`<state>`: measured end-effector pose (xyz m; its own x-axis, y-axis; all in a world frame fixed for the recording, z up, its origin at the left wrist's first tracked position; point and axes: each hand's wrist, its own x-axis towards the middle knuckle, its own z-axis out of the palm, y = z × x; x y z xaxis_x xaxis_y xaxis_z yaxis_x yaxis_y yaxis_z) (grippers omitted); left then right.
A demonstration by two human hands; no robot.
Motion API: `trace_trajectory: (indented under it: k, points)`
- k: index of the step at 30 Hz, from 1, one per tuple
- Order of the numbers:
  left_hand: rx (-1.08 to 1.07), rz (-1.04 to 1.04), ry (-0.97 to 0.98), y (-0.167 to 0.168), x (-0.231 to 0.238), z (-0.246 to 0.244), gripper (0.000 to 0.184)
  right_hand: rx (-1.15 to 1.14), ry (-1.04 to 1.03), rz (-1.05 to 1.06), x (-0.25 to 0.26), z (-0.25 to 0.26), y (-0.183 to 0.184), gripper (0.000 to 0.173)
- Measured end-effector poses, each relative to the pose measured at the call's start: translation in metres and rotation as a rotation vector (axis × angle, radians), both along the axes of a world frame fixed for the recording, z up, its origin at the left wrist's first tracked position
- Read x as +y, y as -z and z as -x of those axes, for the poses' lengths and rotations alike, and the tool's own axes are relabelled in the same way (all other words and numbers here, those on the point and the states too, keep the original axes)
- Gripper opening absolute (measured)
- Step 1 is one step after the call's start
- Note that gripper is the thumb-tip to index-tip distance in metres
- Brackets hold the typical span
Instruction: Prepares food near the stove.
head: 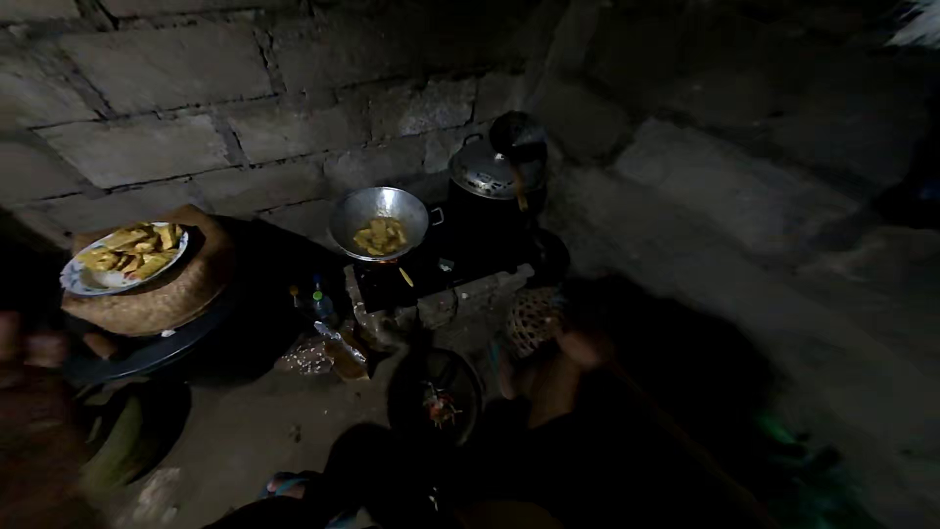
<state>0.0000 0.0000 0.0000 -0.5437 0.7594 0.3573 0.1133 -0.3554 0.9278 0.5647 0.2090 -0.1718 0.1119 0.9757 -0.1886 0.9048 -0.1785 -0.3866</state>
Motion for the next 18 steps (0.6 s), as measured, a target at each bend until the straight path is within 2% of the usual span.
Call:
trace_trajectory:
  k: [1,3,5,7,9,11,14,18]
  points:
    - [-0.211,-0.113,-0.063,0.033,0.007,-0.007,0.038,0.07,0.009,-0.03,0.0,-0.003,0.0,0.053]
    - [-0.491,-0.075,-0.227,0.097,0.007,-0.017,0.053,0.203,0.008,-0.092,-0.001,-0.003,-0.007,0.054]
    - [-0.674,0.059,-0.386,0.155,-0.002,-0.016,0.047,0.234,-0.054,-0.163,0.003,0.002,-0.009,0.053]
    - [-0.908,0.127,-0.518,0.195,-0.014,0.0,0.041,0.243,-0.094,-0.154,0.011,0.012,-0.003,0.053]
    - [-1.045,0.073,-0.547,0.208,-0.027,0.019,0.04,0.18,-0.114,-0.066,0.017,0.025,0.004,0.053]
    - [-0.949,0.052,-0.585,0.205,-0.034,0.034,0.034,0.07,-0.149,0.081,0.025,0.034,0.019,0.054]
    - [-0.864,0.096,-0.67,0.217,-0.047,0.048,0.029,0.103,-0.209,0.307,0.034,0.047,0.032,0.054]
    - [-0.809,0.221,-0.662,0.227,-0.054,0.047,0.031,0.137,-0.292,0.426,0.038,0.06,0.033,0.053]
